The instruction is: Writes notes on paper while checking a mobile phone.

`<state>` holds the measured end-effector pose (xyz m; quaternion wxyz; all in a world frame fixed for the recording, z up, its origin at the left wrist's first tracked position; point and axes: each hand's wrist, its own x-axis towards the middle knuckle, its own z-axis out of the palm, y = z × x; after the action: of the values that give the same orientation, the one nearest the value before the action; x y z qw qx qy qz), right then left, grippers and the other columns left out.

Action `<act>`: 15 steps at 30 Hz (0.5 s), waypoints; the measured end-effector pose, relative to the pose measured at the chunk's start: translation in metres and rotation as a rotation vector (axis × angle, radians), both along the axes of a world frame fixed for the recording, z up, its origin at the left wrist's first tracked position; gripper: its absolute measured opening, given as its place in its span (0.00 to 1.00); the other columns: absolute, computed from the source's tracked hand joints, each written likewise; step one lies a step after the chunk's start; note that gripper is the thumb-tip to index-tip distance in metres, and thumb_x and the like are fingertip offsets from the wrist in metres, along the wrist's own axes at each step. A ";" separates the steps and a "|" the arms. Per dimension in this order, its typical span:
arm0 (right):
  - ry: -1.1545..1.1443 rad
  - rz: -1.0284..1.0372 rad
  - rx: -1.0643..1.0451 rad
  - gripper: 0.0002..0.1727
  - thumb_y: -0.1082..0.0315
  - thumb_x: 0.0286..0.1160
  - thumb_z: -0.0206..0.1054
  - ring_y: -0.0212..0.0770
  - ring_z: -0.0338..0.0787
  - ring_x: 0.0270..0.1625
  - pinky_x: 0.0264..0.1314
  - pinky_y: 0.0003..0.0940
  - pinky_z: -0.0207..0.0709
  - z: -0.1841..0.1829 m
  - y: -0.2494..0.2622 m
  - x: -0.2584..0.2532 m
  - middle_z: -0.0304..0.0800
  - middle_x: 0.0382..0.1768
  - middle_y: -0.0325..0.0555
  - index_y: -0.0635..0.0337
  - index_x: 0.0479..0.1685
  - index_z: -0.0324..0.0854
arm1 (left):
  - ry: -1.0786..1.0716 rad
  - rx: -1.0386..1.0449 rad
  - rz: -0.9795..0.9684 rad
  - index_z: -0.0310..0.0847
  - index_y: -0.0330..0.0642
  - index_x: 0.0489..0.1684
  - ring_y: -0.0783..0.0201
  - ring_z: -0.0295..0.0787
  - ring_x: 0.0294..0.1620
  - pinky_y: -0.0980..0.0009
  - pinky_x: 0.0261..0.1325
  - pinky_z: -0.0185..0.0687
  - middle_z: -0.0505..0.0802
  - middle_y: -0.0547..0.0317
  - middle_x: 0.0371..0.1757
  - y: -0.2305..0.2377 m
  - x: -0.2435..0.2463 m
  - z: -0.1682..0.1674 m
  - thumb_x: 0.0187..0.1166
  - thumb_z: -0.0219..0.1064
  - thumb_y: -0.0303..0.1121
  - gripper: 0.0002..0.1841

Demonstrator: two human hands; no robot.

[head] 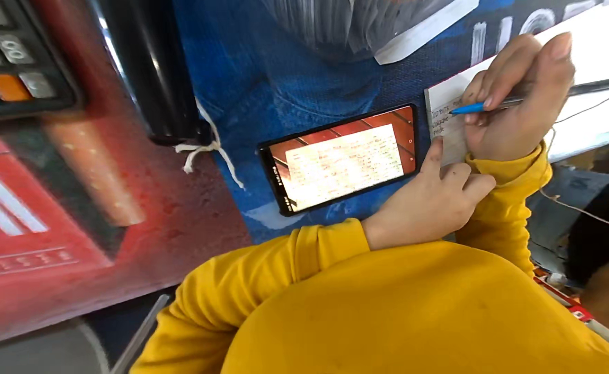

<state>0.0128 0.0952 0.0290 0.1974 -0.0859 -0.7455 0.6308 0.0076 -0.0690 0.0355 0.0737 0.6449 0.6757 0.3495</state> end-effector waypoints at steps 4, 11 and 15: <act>-0.008 0.004 0.009 0.29 0.65 0.94 0.38 0.18 0.84 0.23 0.24 0.14 0.78 0.000 0.000 0.000 0.88 0.24 0.21 0.44 0.22 0.81 | 0.030 -0.035 -0.014 0.89 0.41 0.41 0.50 0.89 0.55 0.38 0.76 0.63 0.91 0.54 0.46 -0.001 -0.002 0.003 0.75 0.64 0.18 0.10; -0.004 0.083 0.132 0.17 0.55 0.96 0.46 0.18 0.90 0.38 0.37 0.16 0.86 0.000 0.003 -0.002 0.88 0.40 0.16 0.40 0.40 0.80 | 0.043 -0.100 -0.034 0.89 0.41 0.45 0.37 0.75 0.78 0.38 0.79 0.63 0.91 0.50 0.60 -0.001 -0.001 0.002 0.74 0.64 0.17 0.11; 0.026 0.186 0.200 0.12 0.48 0.88 0.61 0.21 0.90 0.44 0.43 0.20 0.88 -0.002 0.008 -0.001 0.85 0.46 0.20 0.42 0.40 0.82 | 0.064 -0.108 -0.035 0.90 0.42 0.45 0.35 0.74 0.79 0.38 0.78 0.64 0.90 0.49 0.60 0.000 -0.001 0.001 0.76 0.63 0.17 0.12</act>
<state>0.0117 0.1035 0.0270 0.1552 0.0119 -0.8068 0.5699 0.0067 -0.0689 0.0365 0.0928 0.6627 0.6840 0.2904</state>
